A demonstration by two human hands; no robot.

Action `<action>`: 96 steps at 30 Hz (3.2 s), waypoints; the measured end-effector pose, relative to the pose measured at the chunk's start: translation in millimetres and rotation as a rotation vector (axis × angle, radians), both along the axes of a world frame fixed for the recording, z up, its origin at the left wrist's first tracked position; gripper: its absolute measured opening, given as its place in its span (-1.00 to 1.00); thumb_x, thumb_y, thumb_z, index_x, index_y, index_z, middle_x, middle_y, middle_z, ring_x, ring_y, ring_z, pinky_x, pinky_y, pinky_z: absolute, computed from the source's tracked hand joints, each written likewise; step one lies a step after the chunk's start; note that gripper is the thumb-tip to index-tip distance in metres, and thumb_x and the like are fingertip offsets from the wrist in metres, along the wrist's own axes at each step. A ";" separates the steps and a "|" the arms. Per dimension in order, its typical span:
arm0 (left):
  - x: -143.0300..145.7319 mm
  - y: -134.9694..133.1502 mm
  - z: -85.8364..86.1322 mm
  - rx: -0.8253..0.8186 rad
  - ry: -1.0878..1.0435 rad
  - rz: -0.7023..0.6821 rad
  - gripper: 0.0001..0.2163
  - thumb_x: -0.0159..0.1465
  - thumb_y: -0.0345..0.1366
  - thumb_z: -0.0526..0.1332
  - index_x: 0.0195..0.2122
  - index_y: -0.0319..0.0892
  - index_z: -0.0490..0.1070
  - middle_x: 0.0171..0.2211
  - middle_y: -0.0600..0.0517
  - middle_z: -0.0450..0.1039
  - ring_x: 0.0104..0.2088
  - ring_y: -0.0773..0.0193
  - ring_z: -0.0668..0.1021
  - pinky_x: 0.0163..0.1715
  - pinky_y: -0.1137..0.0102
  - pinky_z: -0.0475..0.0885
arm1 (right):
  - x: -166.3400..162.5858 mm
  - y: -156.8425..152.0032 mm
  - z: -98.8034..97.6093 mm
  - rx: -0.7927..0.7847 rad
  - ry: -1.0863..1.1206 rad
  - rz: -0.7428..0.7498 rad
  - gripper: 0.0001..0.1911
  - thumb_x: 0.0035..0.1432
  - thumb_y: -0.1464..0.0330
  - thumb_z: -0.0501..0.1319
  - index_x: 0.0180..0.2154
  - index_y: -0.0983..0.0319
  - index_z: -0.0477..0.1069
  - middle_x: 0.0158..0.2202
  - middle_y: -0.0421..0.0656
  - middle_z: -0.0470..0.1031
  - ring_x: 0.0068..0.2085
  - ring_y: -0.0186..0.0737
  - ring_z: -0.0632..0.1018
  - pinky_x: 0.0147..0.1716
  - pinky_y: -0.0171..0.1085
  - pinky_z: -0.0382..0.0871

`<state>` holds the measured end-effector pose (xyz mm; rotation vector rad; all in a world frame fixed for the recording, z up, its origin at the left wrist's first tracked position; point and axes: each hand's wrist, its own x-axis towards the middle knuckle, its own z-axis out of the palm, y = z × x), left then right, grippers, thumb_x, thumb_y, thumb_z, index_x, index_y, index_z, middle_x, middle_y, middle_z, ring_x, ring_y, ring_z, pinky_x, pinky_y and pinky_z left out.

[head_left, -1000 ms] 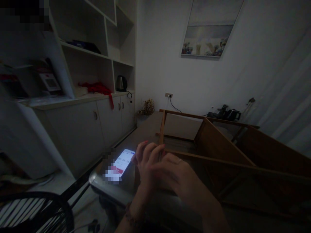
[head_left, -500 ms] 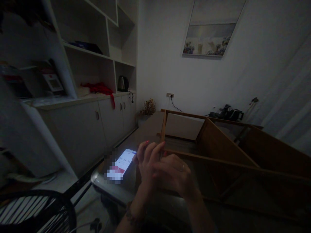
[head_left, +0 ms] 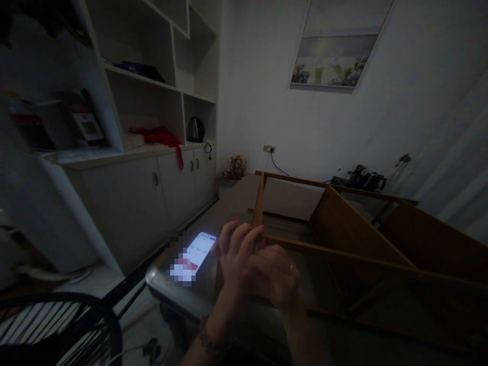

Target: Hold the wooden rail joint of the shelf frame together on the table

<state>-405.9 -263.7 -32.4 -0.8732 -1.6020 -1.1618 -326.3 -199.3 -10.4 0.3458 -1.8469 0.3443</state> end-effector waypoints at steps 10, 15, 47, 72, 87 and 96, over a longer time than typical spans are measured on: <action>1.6 -2.3 1.4 -0.011 -0.042 -0.042 -0.83 0.39 -0.25 0.18 -0.05 -0.01 0.50 -0.20 0.04 0.51 0.09 0.13 0.39 0.11 0.24 0.13 | 9.9 -21.8 -4.0 -0.119 -0.108 -0.197 -0.86 0.34 0.35 0.22 -0.07 0.17 0.40 -0.32 -0.19 0.56 -0.31 -0.23 0.51 -0.26 -0.22 0.41; 2.6 -4.2 1.6 -0.020 -0.069 -0.067 -0.83 0.40 -0.25 0.15 -0.04 -0.02 0.49 -0.18 0.04 0.52 0.09 0.11 0.38 0.09 0.21 0.11 | 6.6 -29.2 -10.0 -0.252 -0.059 -0.385 -0.79 0.27 0.24 0.25 -0.26 0.17 0.25 -0.42 -0.24 0.40 -0.41 -0.25 0.43 -0.42 -0.28 0.29; 4.1 -6.6 -2.0 -0.056 -0.122 -0.107 -0.78 0.42 -0.21 0.10 0.01 0.01 0.47 -0.13 0.02 0.51 0.13 0.10 0.36 0.13 0.22 0.10 | 11.8 -42.2 8.5 -0.013 -0.178 -0.632 -0.66 0.42 0.37 -0.09 -0.41 0.17 0.29 -0.55 -0.20 0.37 -0.47 -0.17 0.37 -0.33 -0.18 0.14; 1.9 -1.1 -0.9 -0.009 -0.051 -0.058 -0.85 0.41 -0.26 0.15 -0.07 -0.04 0.48 -0.18 0.03 0.51 0.11 0.13 0.35 0.11 0.25 0.08 | 35.5 -22.8 23.9 0.006 -0.102 -0.430 -0.87 0.40 0.26 0.17 -0.18 0.16 0.44 -0.35 -0.23 0.56 -0.27 -0.22 0.45 -0.06 -0.19 0.19; 0.1 -3.2 -3.0 -0.048 -0.048 -0.047 -0.76 0.44 -0.15 0.04 -0.05 -0.04 0.46 -0.15 0.00 0.51 0.10 0.06 0.36 0.09 0.16 0.17 | 20.4 -28.9 36.5 -0.191 -0.337 -0.191 -0.70 0.45 0.26 0.04 -0.34 0.16 0.39 -0.33 -0.22 0.43 -0.24 -0.20 0.38 -0.18 -0.18 0.15; 1.5 -3.7 -0.9 -0.026 -0.025 -0.034 -0.80 0.44 -0.20 0.07 -0.04 -0.03 0.46 -0.17 0.01 0.48 0.10 0.10 0.36 0.09 0.21 0.12 | 8.3 -41.4 7.1 -0.123 -0.140 -0.481 -0.67 0.49 0.29 -0.10 -0.03 0.20 0.41 -0.20 -0.11 0.48 -0.17 -0.13 0.40 -0.09 -0.13 0.14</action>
